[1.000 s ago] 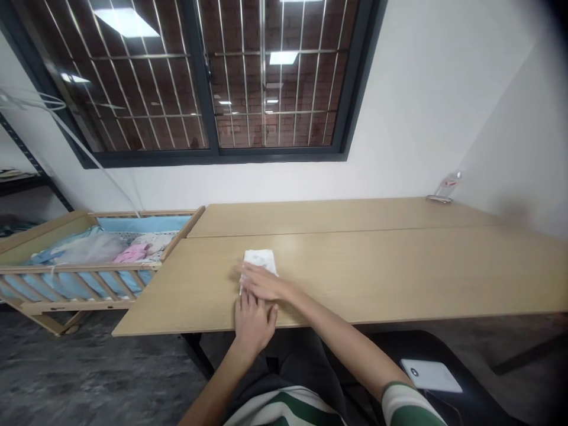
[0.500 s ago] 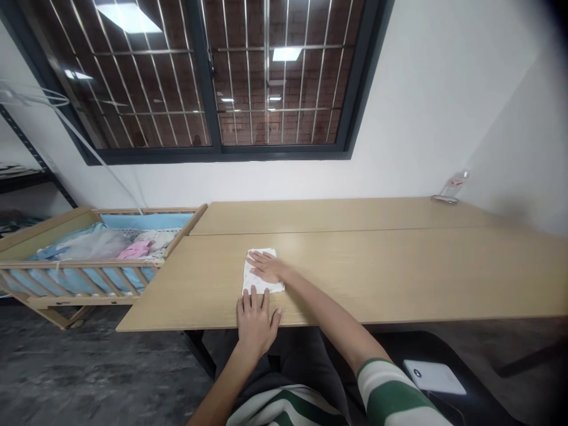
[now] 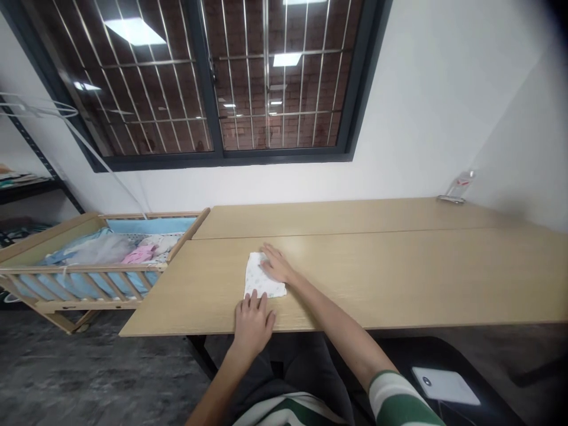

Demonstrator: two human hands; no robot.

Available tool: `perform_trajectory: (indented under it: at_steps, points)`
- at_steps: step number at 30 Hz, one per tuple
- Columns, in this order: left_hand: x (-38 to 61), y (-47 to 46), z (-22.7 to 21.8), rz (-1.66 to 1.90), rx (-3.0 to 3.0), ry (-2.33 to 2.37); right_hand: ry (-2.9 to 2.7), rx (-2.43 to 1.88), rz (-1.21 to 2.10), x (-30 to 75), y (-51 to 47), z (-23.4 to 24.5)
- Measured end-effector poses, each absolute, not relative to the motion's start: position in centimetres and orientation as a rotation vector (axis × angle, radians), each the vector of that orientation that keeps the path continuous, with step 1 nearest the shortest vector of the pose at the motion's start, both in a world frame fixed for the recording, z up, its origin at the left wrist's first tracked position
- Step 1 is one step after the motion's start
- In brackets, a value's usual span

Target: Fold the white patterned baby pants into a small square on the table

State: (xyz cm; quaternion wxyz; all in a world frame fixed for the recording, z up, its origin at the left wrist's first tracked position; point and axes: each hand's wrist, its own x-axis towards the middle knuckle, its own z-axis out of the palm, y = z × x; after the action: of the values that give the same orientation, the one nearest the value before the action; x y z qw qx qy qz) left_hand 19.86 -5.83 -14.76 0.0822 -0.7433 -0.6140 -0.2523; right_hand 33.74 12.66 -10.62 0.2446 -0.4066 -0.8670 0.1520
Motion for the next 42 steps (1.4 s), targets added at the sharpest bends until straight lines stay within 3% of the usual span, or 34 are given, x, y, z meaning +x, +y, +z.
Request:
perform_trajectory:
  at_steps: [8,16,29,35,42]
  points:
    - [12.7,-1.9,-13.4,-0.919,-2.523,-1.670,-2.376,-0.879,0.817,38.5,6.2,-9.5]
    - [13.0,-1.0,-11.7,-1.061,-2.719,-1.631,-2.601,-0.903,0.666,39.9,2.5,-9.0]
    - [12.0,0.5,-10.5,-1.366,-2.908,-1.920,-2.143,-0.977,0.698,38.6,5.0,-10.1]
    - [12.7,3.6,-10.7,-1.509,-2.678,-2.063,-1.925,-1.132,0.714,36.8,7.4,-11.0]
    - [13.7,7.2,-11.0,-1.297,-2.244,-2.337,-1.715,-1.491,0.586,35.3,10.1,-11.8]
